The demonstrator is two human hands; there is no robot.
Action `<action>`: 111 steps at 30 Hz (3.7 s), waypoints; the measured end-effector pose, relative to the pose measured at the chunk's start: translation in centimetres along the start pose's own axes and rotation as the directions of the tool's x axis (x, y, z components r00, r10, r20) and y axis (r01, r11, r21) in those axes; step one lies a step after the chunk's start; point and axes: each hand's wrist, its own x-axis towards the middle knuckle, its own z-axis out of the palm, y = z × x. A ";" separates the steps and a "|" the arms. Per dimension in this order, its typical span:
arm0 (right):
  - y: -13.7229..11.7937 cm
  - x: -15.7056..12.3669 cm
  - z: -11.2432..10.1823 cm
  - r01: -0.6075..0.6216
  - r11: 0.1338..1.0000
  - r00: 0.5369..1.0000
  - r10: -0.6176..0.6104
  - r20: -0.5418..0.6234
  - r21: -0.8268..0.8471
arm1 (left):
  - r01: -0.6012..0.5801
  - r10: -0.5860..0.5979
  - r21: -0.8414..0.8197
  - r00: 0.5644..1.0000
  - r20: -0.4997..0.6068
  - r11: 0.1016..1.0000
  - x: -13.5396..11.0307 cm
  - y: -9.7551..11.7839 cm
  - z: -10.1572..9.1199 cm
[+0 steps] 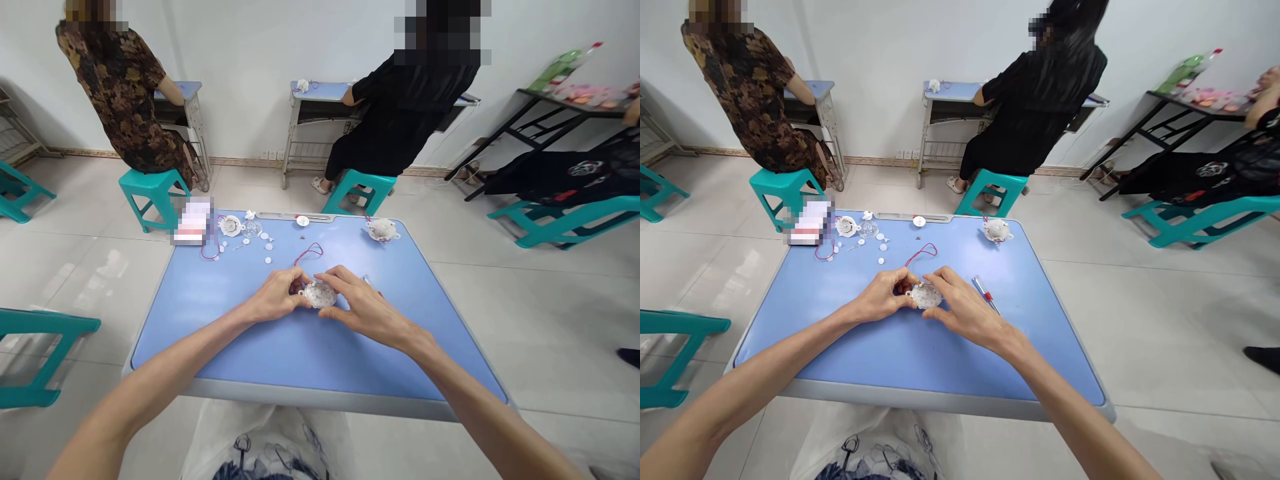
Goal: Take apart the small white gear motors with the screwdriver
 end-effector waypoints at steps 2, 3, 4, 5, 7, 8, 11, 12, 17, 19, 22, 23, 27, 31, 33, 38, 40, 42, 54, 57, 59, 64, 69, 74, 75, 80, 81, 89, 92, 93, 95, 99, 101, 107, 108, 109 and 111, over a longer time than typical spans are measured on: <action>-0.1 0.1 -0.1 0.023 0.999 1.000 -0.023 0.007 -0.033 | -0.007 0.007 -0.001 1.000 -0.002 1.000 0.0 -0.1 0.0; -0.2 0.1 -0.1 0.033 0.998 0.999 -0.033 0.009 -0.047 | -0.010 0.010 -0.004 1.000 -0.003 1.000 0.0 -0.1 0.0; -0.3 0.1 -0.1 0.041 0.998 0.999 -0.040 0.009 -0.055 | -0.014 0.014 -0.009 1.000 -0.003 1.000 0.0 -0.1 0.0; -0.4 0.2 -0.1 0.045 0.997 0.999 -0.045 0.006 -0.060 | -0.018 0.018 -0.015 1.000 -0.003 1.000 0.0 -0.2 0.1; -0.7 0.2 0.0 0.046 0.997 0.999 -0.046 -0.002 -0.061 | -0.024 0.024 -0.031 1.000 -0.005 0.999 -0.1 -0.3 0.1; -0.7 0.2 0.0 0.044 0.997 0.999 -0.045 -0.003 -0.058 | -0.025 0.025 -0.037 1.000 -0.006 0.999 -0.1 -0.3 0.1; -0.8 0.1 0.4 0.043 0.998 0.999 -0.044 -0.019 -0.050 | -0.021 0.021 -0.044 1.000 -0.009 0.999 -0.1 -0.4 0.1; -0.7 0.0 0.5 0.046 0.998 0.999 -0.047 -0.025 -0.049 | -0.019 0.019 -0.044 1.000 -0.008 0.999 -0.1 -0.4 0.2; -0.2 -0.2 0.6 0.067 0.996 0.997 -0.069 -0.029 -0.052 | -0.016 0.016 -0.051 1.000 0.004 0.999 -0.1 -0.5 0.2; -0.1 -0.1 0.5 0.068 0.996 0.997 -0.070 -0.027 -0.063 | -0.024 0.024 -0.054 1.000 0.003 0.998 -0.2 -0.6 0.2; 0.0 0.1 0.2 0.083 0.993 0.995 -0.087 -0.043 -0.079 | -0.047 0.046 -0.083 0.999 -0.016 0.995 -0.3 -0.7 0.4; 0.0 0.2 0.2 0.090 0.993 0.994 -0.095 -0.054 -0.081 | -0.054 0.052 -0.107 0.998 -0.025 0.993 -0.3 -0.7 0.5; 0.0 0.4 0.1 0.100 0.992 0.991 -0.106 -0.087 -0.071 | -0.070 0.065 -0.236 0.997 -0.029 0.969 -0.5 -0.6 1.0; 0.2 0.4 0.3 0.107 0.991 0.986 -0.115 -0.120 -0.075 | -0.096 0.072 -0.226 0.991 -0.113 0.969 -0.6 -0.3 1.4; 0.4 0.3 0.4 0.112 0.991 0.984 -0.121 -0.134 -0.068 | -0.110 0.075 -0.180 0.979 -0.191 0.977 -0.8 -0.1 1.5; 0.4 0.0 0.4 0.088 0.996 0.986 -0.092 -0.141 -0.030 | 0.092 -0.175 -0.294 0.947 -0.268 0.951 -1.2 0.8 2.0; 0.2 0.0 0.4 0.097 0.995 0.985 -0.099 -0.144 -0.018 | 0.211 -0.305 -0.499 0.945 -0.114 0.840 -1.0 1.3 2.1; -0.1 0.1 0.3 0.102 0.995 0.985 -0.102 -0.142 -0.007 | 0.299 -0.344 -0.674 0.936 0.071 0.675 -0.8 1.7 2.0; -0.3 1.1 1.8 0.097 0.989 0.982 -0.077 -0.173 0.109 | 0.303 -0.266 -0.862 0.942 0.206 0.406 -0.4 1.3 1.9; 0.0 1.1 1.7 0.095 0.989 0.985 -0.077 -0.152 0.114 | 0.301 -0.271 -0.859 0.942 0.199 0.414 -0.4 1.3 1.8; 0.3 1.1 1.7 0.106 0.989 0.985 -0.091 -0.145 0.102 | 0.300 -0.273 -0.854 0.942 0.195 0.424 -0.4 1.4 1.7; 1.1 1.2 1.8 0.171 0.982 0.971 -0.155 -0.182 0.075 | 0.288 -0.267 -0.848 0.947 0.181 0.445 -0.5 1.3 1.5; 1.6 1.4 1.8 0.225 0.973 0.957 -0.209 -0.202 0.058 | 0.265 -0.304 -0.851 0.943 0.131 0.454 -0.6 0.8 1.6; 1.9 1.4 1.8 0.238 0.971 0.950 -0.230 -0.210 0.009 | 0.234 -0.317 -0.781 0.947 0.048 0.579 -0.7 0.9 2.0; 2.0 1.5 1.8 0.243 0.970 0.946 -0.238 -0.221 -0.002 | 0.235 -0.335 -0.729 0.942 0.008 0.643 -0.8 0.9 2.1; 2.3 1.6 2.0 0.281 0.959 0.925 -0.279 -0.259 -0.031 | 0.167 -0.202 -0.152 0.945 -0.255 0.974 -1.9 1.1 2.3; 2.4 1.6 2.0 0.280 0.959 0.925 -0.279 -0.259 -0.033 | 0.112 -0.112 -0.016 0.953 -0.282 0.994 -2.1 1.1 2.3; 2.5 1.6 2.3 0.309 0.950 0.911 -0.310 -0.271 -0.045 | -0.149 0.191 0.309 0.975 -0.111 0.939 -1.4 0.3 1.5; 2.5 1.5 2.1 0.310 0.950 0.913 -0.307 -0.269 -0.033 | -0.158 0.199 0.349 0.976 -0.084 0.924 -0.9 -0.2 1.2; 2.5 1.5 1.9 0.310 0.950 0.914 -0.306 -0.265 -0.027 | -0.151 0.190 0.352 0.979 -0.079 0.924 -0.8 -0.3 1.1; 2.3 1.5 1.6 0.312 0.950 0.917 -0.306 -0.256 -0.017 | -0.136 0.172 0.352 0.982 -0.074 0.926 -0.8 -0.5 0.9; 2.3 1.4 1.2 0.301 0.954 0.928 -0.291 -0.232 0.008 | -0.157 0.192 0.342 0.979 -0.069 0.926 -0.7 -0.5 0.8; 2.4 1.2 1.2 0.291 0.957 0.934 -0.279 -0.225 0.020 | -0.188 0.222 0.347 0.973 -0.060 0.919 -0.7 -0.5 0.9; 2.6 0.8 1.2 0.284 0.959 0.937 -0.272 -0.222 0.024 | -0.260 0.303 0.407 0.952 -0.045 0.876 -0.8 -0.6 1.3; 2.6 0.7 1.1 0.284 0.959 0.937 -0.272 -0.222 0.023 | -0.265 0.313 0.421 0.949 -0.046 0.867 -0.9 -0.6 1.4; 2.5 0.6 1.1 0.283 0.959 0.937 -0.272 -0.221 0.020 | -0.270 0.322 0.438 0.946 -0.046 0.858 -1.0 -0.5 1.4; 2.4 0.4 1.1 0.285 0.958 0.936 -0.275 -0.220 0.013 | -0.282 0.343 0.478 0.939 -0.042 0.832 -1.1 -0.4 1.4</action>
